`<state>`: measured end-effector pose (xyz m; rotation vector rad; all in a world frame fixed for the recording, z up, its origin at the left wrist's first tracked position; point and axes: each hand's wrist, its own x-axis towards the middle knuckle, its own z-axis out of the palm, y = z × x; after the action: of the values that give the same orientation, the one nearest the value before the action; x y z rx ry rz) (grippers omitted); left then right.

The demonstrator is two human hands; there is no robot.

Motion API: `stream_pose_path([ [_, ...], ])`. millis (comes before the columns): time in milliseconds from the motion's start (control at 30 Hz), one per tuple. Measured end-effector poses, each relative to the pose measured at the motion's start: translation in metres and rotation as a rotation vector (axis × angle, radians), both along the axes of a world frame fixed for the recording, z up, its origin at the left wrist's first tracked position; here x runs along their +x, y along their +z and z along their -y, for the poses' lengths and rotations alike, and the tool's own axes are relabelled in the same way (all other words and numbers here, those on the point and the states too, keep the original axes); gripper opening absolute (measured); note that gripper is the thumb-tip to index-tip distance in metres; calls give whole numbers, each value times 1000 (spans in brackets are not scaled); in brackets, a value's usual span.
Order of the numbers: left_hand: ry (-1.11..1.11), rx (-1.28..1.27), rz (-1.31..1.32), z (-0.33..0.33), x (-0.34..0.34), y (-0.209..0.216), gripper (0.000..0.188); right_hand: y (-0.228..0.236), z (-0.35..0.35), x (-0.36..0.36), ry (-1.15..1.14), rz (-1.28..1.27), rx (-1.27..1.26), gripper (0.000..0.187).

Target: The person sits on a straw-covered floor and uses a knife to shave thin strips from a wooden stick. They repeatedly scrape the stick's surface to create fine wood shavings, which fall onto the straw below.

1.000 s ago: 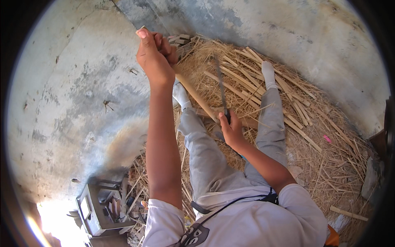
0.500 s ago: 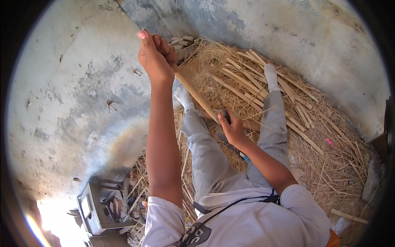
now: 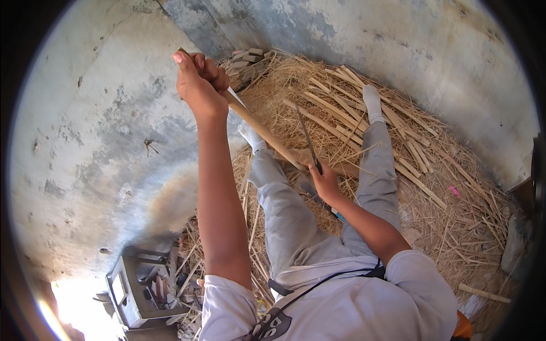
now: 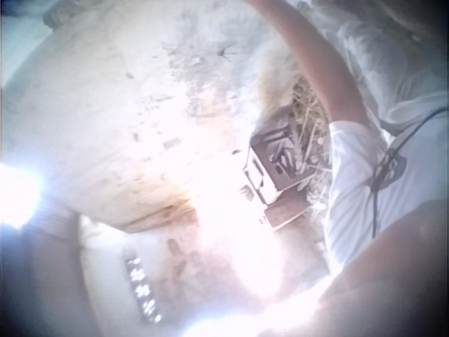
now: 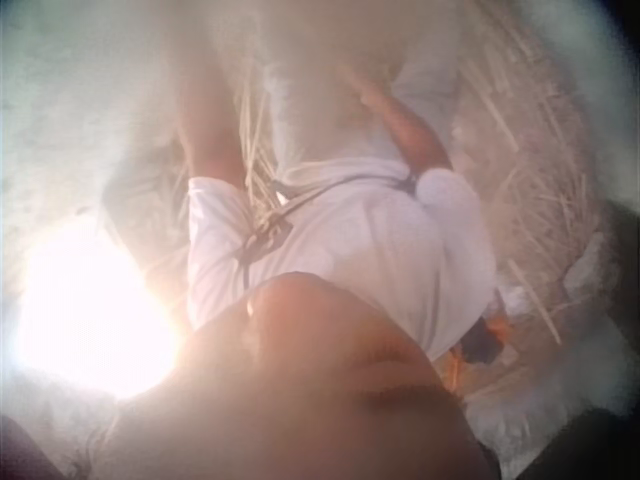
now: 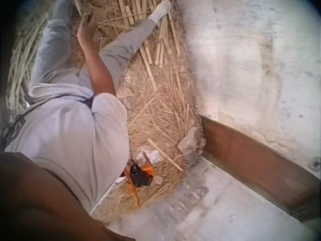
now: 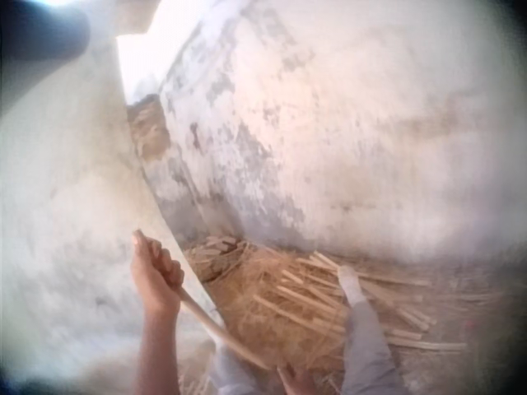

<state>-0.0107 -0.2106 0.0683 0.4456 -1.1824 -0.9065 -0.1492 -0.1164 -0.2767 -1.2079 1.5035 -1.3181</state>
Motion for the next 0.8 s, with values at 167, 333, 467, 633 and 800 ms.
stream_pose_path([
  [167,-37,19,-2,0,-8,5,56,-43,-3,4,16,64,-34,41],
  [333,35,1,46,1,-8,8,60,-139,-1,-14,184,-404,463,36],
  [467,59,-18,52,3,2,-1,61,-55,17,-1,86,27,119,36],
  [633,90,8,20,0,-17,6,57,-6,3,17,-257,319,-313,37],
  [800,141,-11,16,4,-13,2,56,-95,-3,11,183,-92,473,36],
])
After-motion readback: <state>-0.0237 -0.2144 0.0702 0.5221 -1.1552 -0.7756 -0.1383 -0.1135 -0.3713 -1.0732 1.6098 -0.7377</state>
